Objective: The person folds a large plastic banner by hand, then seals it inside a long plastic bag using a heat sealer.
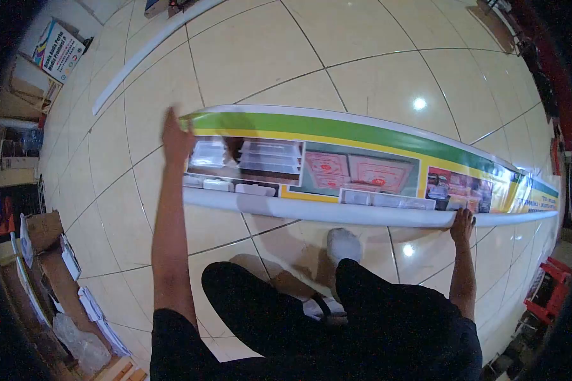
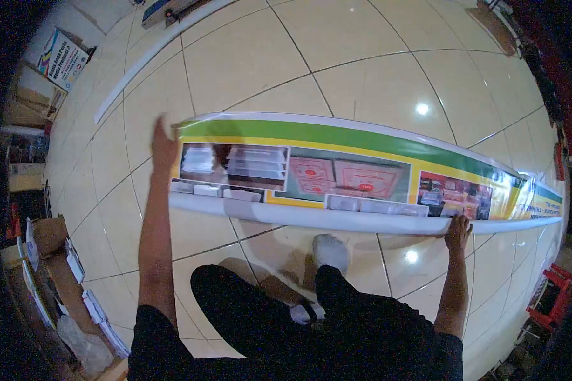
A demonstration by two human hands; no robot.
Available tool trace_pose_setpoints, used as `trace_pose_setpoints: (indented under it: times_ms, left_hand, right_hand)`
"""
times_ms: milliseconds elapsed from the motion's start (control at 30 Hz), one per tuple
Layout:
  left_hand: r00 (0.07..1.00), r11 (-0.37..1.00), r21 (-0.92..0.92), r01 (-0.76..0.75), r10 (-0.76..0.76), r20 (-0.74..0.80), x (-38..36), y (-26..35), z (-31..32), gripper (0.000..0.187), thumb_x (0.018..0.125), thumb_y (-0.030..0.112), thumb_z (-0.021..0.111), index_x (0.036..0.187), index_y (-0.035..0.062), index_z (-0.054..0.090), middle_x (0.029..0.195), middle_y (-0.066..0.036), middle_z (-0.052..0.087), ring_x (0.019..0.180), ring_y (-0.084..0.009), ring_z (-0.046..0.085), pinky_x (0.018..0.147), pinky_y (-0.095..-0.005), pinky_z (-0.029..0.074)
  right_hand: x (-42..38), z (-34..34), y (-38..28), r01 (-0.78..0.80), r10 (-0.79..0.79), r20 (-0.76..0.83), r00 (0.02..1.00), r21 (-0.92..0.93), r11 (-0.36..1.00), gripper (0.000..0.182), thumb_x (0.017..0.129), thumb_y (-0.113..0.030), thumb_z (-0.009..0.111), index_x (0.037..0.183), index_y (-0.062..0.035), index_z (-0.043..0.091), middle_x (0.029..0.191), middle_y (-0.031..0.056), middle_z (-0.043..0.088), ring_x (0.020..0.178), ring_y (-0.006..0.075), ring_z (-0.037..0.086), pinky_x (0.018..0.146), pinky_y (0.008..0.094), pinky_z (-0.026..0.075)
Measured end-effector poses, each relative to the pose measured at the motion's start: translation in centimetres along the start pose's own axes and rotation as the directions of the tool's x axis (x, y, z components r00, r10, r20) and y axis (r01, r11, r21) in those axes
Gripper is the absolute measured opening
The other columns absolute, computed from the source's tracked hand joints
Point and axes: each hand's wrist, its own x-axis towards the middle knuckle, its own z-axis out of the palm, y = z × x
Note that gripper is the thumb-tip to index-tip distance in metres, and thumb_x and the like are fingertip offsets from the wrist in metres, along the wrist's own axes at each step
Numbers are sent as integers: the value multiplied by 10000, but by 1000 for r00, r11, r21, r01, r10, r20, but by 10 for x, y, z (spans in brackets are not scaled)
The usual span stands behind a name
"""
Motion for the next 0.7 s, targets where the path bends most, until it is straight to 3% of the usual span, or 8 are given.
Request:
trace_pose_setpoints:
  times_ms: [67, 200, 233, 333, 367, 567, 633, 700]
  left_hand:
    - [824, 940, -193, -281, 339, 454, -49, 102, -37, 648, 832, 303, 646, 1348, -8, 407, 1396, -232, 399, 1276, -397, 387, 1072, -470, 299]
    - [402, 688, -405, -602, 699, 591, -175, 211, -42, 721, 808, 387, 629, 1407, 82, 371, 1426, -211, 355, 1341, -355, 322, 1131, -483, 200]
    - [448, 702, -452, -551, 706, 549, -200, 208, -18, 628, 811, 314, 611, 1349, 51, 423, 1375, -210, 400, 1298, -360, 364, 1102, -486, 246]
    - [554, 878, -388, -279, 477, 682, -211, 197, 5, 374, 768, 117, 578, 1118, -11, 548, 1192, -193, 507, 1136, -362, 472, 984, -484, 367]
    - [633, 792, -393, -468, 611, 476, -213, 176, 12, 316, 742, 125, 601, 1032, 3, 569, 1106, -190, 525, 1052, -357, 500, 937, -479, 390]
    - [197, 911, -405, 79, 384, 902, -81, 140, 22, 435, 673, 197, 728, 1068, 39, 636, 990, -179, 630, 1013, -353, 583, 952, -408, 438]
    - [670, 912, -310, -270, 409, 620, -67, 145, 27, 617, 668, 225, 762, 1227, 75, 549, 1063, -176, 607, 1065, -355, 560, 981, -419, 419]
    - [544, 855, -518, -36, 451, 707, -73, 171, -1, 742, 640, 258, 804, 1284, 81, 483, 1146, -173, 566, 1095, -363, 532, 999, -445, 397]
  right_hand:
    - [5, -4, 5, 203, -202, -22, 979, 95, 975, 549, 729, -97, 552, 1257, -4, 436, 1320, 206, 413, 1243, 350, 391, 1024, 547, 288]
    - [-2, -44, -87, 474, -477, 19, 879, 78, 877, 442, 696, -51, 503, 1134, 4, 496, 1062, 217, 501, 1046, 382, 469, 930, 538, 342]
    - [-8, -62, -114, 705, -514, -493, 702, 378, 600, 445, 683, -34, 505, 1128, -5, 504, 1088, 213, 507, 1075, 383, 466, 965, 521, 333]
    - [-26, -144, -180, 751, -638, -428, 640, 521, 405, 471, 690, -104, 632, 1142, -34, 516, 1158, 184, 495, 1146, 361, 443, 971, 470, 361]
    - [-25, -152, -195, 796, -657, -466, 592, 466, 387, 464, 688, -111, 673, 1135, -68, 555, 1138, 155, 494, 1152, 362, 438, 972, 477, 364]
    - [63, -199, -217, 788, -935, -99, 339, 573, 225, 474, 820, -314, 621, 1209, -47, 571, 1223, 162, 579, 1099, 315, 566, 906, 438, 450]
    - [81, -206, -225, 752, -854, -215, 473, 604, 264, 511, 800, -340, 645, 1215, -54, 560, 1237, 148, 569, 1137, 320, 536, 922, 437, 444]
    - [63, -230, -215, 875, -811, -397, 430, 406, 265, 536, 762, -348, 672, 1198, -58, 559, 1218, 146, 569, 1125, 323, 534, 912, 431, 451]
